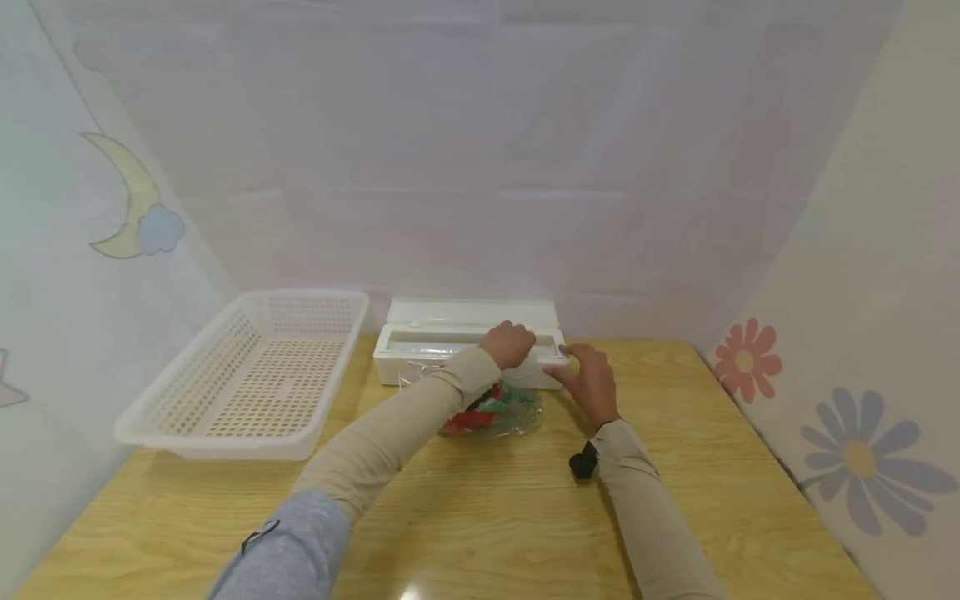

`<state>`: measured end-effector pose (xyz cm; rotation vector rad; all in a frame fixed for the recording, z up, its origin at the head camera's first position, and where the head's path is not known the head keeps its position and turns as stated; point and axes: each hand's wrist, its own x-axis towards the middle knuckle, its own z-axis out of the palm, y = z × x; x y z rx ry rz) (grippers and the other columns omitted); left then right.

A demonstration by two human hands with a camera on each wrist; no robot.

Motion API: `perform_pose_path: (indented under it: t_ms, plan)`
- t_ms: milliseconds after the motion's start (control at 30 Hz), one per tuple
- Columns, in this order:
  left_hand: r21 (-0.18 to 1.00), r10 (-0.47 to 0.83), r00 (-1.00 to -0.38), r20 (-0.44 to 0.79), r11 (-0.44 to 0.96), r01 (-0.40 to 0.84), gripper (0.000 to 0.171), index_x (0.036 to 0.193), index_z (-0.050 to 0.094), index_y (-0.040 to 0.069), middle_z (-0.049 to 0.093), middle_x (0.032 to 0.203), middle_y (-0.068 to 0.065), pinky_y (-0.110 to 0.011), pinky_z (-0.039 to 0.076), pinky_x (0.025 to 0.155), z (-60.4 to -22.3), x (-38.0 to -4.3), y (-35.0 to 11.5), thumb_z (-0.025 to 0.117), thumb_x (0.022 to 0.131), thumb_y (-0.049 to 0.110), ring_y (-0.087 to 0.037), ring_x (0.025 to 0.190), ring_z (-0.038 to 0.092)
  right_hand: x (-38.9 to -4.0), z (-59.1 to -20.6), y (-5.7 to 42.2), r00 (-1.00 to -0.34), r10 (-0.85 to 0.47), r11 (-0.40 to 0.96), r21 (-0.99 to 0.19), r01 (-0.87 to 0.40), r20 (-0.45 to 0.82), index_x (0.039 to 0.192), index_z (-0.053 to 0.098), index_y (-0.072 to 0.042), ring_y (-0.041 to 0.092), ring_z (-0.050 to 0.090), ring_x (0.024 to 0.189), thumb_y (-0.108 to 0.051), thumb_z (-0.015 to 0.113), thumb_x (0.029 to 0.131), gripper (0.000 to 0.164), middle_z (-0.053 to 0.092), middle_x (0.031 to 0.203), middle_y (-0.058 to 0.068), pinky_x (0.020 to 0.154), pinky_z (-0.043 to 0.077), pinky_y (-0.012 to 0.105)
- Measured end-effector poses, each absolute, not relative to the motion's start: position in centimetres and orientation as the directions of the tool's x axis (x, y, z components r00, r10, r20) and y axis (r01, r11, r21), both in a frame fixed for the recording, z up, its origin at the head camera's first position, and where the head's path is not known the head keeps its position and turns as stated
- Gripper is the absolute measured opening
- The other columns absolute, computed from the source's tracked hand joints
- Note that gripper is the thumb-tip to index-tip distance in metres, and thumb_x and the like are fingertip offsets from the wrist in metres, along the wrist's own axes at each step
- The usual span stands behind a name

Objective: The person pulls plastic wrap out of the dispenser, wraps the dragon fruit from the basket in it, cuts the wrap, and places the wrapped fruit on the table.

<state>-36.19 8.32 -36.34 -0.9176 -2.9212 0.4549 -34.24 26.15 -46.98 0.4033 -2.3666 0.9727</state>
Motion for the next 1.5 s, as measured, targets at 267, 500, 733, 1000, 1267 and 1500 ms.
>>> perform_pose_path:
  t_ms: [267,500,733,1000,1267,1500]
  plan:
    - [-0.245,0.522,-0.852,-0.040,0.821,0.515,0.031,0.121,0.072,0.016,0.072,0.114,0.000,-0.029,0.057,0.082,-36.0,-36.1,7.8,0.044,0.108,0.020,-0.018,0.096,0.069,-34.2,-46.8,25.9,-0.816,-0.068,0.693,-0.562,-0.452,0.574,0.123,0.067,0.003,0.046,0.053,0.118,-0.021,0.083,0.084,0.049,0.062,0.126,0.026,0.100,0.040,0.061]
    - [-0.212,0.492,-0.867,-0.086,0.841,0.498,0.033,0.118,0.073,0.015,0.072,0.110,-0.001,-0.028,0.056,0.074,-35.2,-36.8,6.8,0.042,0.108,0.018,-0.014,0.089,0.069,-34.2,-46.1,26.9,-0.835,-0.046,0.710,-0.571,-0.413,0.548,0.127,0.064,0.003,0.048,0.049,0.123,-0.024,0.080,0.087,0.051,0.058,0.131,0.027,0.101,0.037,0.064]
    - [-0.225,0.484,-0.869,-0.107,0.839,0.495,0.031,0.120,0.072,0.014,0.072,0.110,-0.001,-0.026,0.056,0.072,-35.8,-37.8,5.7,0.043,0.108,0.017,-0.014,0.086,0.068,-34.1,-46.2,26.9,-0.859,-0.056,0.697,-0.597,-0.398,0.508,0.128,0.063,0.004,0.048,0.048,0.126,-0.026,0.079,0.088,0.053,0.057,0.133,0.028,0.102,0.037,0.065]
    - [-0.188,0.551,-0.825,-0.126,0.803,0.565,0.027,0.122,0.070,0.011,0.072,0.113,-0.005,-0.031,0.056,0.073,-36.1,-38.2,3.5,0.048,0.106,0.013,-0.019,0.089,0.069,-33.8,-47.0,27.4,-0.862,-0.039,0.680,-0.619,-0.393,0.505,0.129,0.062,0.002,0.047,0.045,0.128,-0.026,0.078,0.089,0.052,0.057,0.134,0.027,0.102,0.035,0.064]
    - [-0.186,0.617,-0.775,-0.139,0.752,0.632,0.027,0.123,0.068,0.010,0.069,0.120,-0.007,-0.035,0.052,0.090,-35.8,-37.4,1.2,0.048,0.105,0.008,-0.024,0.105,0.063,-33.9,-47.7,26.9,-0.850,-0.043,0.673,-0.613,-0.413,0.525,0.127,0.064,0.002,0.045,0.051,0.124,-0.025,0.080,0.087,0.051,0.061,0.130,0.026,0.100,0.039,0.062]
    - [-0.133,0.624,-0.767,-0.151,0.756,0.641,0.031,0.129,0.064,0.010,0.065,0.128,-0.009,-0.037,0.049,0.096,-35.2,-36.8,-0.1,0.045,0.106,0.006,-0.026,0.113,0.059,-34.1,-47.3,26.2,-0.838,-0.053,0.672,-0.601,-0.432,0.543,0.126,0.064,0.004,0.046,0.051,0.123,-0.023,0.080,0.087,0.051,0.061,0.128,0.027,0.100,0.039,0.062]
